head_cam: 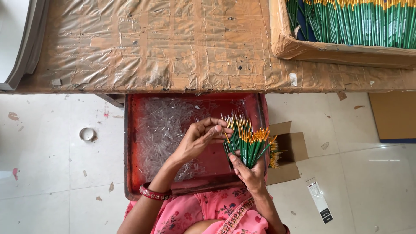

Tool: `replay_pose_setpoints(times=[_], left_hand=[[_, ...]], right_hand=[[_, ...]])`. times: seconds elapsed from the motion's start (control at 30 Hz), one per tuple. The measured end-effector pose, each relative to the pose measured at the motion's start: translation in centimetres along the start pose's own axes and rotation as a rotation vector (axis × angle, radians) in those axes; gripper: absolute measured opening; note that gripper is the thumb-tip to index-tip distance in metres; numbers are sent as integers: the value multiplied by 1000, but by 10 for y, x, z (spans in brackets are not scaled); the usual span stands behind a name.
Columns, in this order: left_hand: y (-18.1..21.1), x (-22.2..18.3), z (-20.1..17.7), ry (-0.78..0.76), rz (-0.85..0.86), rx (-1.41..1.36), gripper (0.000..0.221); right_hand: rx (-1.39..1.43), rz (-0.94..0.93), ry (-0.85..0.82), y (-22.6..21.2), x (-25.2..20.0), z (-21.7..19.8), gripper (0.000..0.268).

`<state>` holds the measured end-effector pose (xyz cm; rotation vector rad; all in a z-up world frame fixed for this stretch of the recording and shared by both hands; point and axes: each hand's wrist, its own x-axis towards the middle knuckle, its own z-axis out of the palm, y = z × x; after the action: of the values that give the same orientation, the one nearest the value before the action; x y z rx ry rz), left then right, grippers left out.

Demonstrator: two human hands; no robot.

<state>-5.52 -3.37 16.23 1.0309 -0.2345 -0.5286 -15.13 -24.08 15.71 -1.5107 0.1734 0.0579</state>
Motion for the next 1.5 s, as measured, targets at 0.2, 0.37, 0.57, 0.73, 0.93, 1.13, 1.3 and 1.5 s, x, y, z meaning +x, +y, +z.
replay_pose_setpoints(times=[0.2,0.37,0.57,0.73,0.93,1.13,1.3,1.5], left_hand=[[-1,-2,7,21,-21,-23,32],[-22,-1,7,120,-90,174,32],[-45,5,-2,353,151,648,33],[-62,0,-11,306,91,966,30],[-36,9,-13,170,-56,78,30],[-1,5,1,38,11,-66,32],[1,6,4,73,-4,-87,31],[-12,-2,8,147,-36,-35,30]], right_hand=[[0,-39,14,2,0,1,13],[-193,-116,20,27,3,2,17],[-881,-630,102,-11,19,5,24],[-307,-3,20,-1,15,-6,27],[4,108,4,-13,2,5,19],[32,-50,-10,-9,-1,4,12],[43,0,2,-7,-4,2,12],[65,7,24,-5,-5,7,11]])
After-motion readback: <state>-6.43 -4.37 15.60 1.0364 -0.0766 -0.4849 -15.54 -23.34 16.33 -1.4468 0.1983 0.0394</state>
